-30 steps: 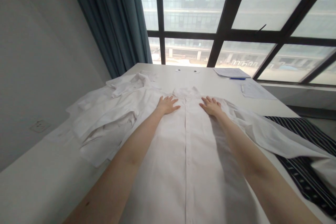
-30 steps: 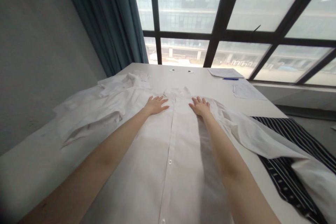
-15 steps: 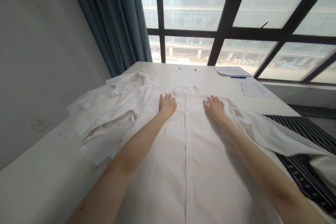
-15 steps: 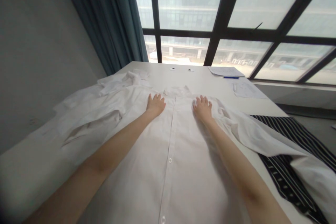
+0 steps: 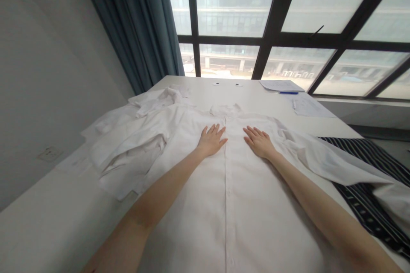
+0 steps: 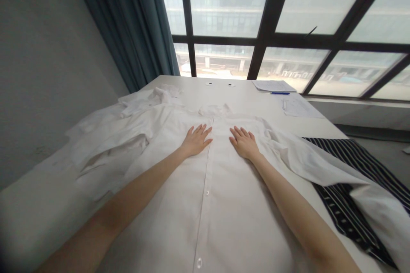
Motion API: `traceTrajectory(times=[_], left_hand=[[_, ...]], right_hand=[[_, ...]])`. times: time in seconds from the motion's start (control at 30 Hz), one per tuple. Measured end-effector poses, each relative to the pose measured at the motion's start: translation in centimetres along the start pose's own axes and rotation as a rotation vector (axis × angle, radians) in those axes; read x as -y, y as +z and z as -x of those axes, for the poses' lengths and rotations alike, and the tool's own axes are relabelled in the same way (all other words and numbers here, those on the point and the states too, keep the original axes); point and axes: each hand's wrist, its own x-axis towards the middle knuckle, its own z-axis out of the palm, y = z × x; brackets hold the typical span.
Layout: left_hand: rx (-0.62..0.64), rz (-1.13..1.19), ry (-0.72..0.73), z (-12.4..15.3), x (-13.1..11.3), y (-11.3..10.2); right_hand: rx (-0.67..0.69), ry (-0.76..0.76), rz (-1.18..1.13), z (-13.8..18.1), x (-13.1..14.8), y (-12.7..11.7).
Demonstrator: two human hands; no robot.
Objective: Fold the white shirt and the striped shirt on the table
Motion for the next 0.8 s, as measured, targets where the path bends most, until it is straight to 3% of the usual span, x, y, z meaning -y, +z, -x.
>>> traceTrajectory(times=[0.2, 0.4, 0.57, 0.73, 0.8], left_hand=[[0.083, -0.057, -0.025, 1.3, 1.5, -1.3], [0.040, -0.180, -0.111, 3.7, 4.4, -3.0], [-0.080, -0.244, -0.136, 7.1, 4.3, -4.2], [-0.149, -0.105, 0.169, 11.0, 0.5, -2.9], [-0.148, -0.071, 0.236, 12.1, -0.2, -2.4]], right_hand=[[-0.009, 0.126, 0.045, 1.8, -5.4, -0.3], [-0.076, 0.154, 0.090, 2.6, -5.9, -0.7], [-0.206, 0.088, 0.140, 4.1, -1.9, -1.7], [-0.094, -0.204, 0.028, 7.5, 5.2, -1.0], [-0.042, -0.245, -0.012, 8.8, 6.7, -0.6]])
